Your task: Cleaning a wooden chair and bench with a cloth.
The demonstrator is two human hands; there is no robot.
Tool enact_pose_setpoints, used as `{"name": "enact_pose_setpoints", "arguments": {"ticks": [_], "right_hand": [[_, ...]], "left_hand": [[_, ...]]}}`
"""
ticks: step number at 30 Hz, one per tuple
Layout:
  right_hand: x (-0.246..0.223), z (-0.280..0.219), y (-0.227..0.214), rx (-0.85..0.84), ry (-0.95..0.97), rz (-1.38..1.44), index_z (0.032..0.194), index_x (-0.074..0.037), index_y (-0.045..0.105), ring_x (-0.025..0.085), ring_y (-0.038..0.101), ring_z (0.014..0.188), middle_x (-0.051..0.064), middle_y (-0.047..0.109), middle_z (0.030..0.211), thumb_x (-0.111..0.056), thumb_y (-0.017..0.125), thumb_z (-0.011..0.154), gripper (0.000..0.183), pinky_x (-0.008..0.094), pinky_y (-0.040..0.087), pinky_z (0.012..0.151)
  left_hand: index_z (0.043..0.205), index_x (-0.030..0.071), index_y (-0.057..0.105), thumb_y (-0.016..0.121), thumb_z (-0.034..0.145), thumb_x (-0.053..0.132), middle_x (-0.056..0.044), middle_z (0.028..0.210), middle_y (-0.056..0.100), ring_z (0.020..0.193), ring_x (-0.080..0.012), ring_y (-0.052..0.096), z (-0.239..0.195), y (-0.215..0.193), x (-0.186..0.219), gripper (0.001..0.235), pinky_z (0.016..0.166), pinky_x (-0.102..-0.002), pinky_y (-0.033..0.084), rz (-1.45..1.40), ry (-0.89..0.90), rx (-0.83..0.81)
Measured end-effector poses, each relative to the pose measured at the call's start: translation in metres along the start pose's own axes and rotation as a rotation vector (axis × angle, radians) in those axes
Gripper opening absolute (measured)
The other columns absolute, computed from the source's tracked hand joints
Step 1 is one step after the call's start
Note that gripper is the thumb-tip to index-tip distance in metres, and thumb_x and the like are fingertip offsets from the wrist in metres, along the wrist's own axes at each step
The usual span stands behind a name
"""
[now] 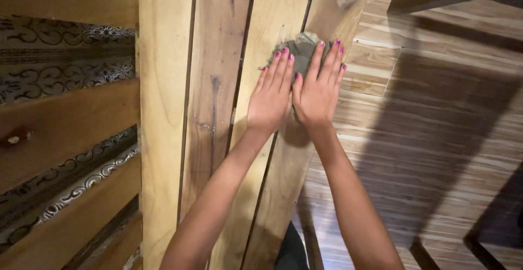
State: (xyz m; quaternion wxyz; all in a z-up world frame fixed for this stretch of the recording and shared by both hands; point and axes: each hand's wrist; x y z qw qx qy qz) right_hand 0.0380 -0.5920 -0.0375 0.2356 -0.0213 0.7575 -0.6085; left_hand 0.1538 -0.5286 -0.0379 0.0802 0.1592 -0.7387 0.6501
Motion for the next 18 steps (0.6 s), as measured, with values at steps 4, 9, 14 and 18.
{"name": "enact_pose_setpoints", "arguments": {"ticks": [4,9,14,18], "right_hand": [[-0.001,0.006,-0.003,-0.004,0.005,0.001,0.166,-0.001,0.013,0.045,0.008,0.159,0.03,0.009,0.17,-0.033,0.057,0.103,0.083,0.059,0.014,0.128],[0.007,0.0,0.002,0.032,-0.071,-0.026,0.166,0.0,0.011,0.045,0.007,0.159,0.03,0.008,0.17,-0.036,0.056,0.106,0.084,0.059,0.014,0.129],[0.019,-0.004,0.015,0.025,-0.086,-0.019,0.166,0.0,0.009,0.045,0.007,0.159,0.03,0.006,0.171,-0.041,0.055,0.109,0.085,0.058,0.016,0.129],[0.025,-0.032,0.025,0.053,-0.122,-0.027,0.166,0.004,0.008,0.047,0.006,0.159,0.031,0.007,0.171,-0.043,0.056,0.111,0.086,0.057,0.018,0.128]], "left_hand": [[0.163,0.003,0.023,0.049,0.103,0.028,-0.012,0.172,0.019,0.159,-0.025,0.018,0.006,-0.007,-0.004,0.071,0.129,-0.043,0.02,-0.006,0.026,0.007],[0.162,0.003,0.022,0.047,0.103,0.027,-0.011,0.171,0.018,0.159,-0.0253,0.018,-0.001,-0.003,0.0,0.069,0.129,-0.043,0.02,-0.088,-0.001,0.046],[0.164,0.002,0.021,0.042,0.107,0.025,-0.012,0.173,0.016,0.161,-0.0258,0.017,-0.012,0.017,0.013,0.065,0.131,-0.043,0.02,-0.04,-0.099,0.135],[0.164,0.0,0.021,0.04,0.11,0.025,-0.013,0.173,0.015,0.161,-0.0266,0.015,-0.039,0.013,0.022,0.063,0.13,-0.043,0.02,0.001,-0.081,0.109]]}}
Point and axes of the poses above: each hand's wrist, its own z-axis towards the middle knuckle, its own y-axis out of the palm, x = y × z
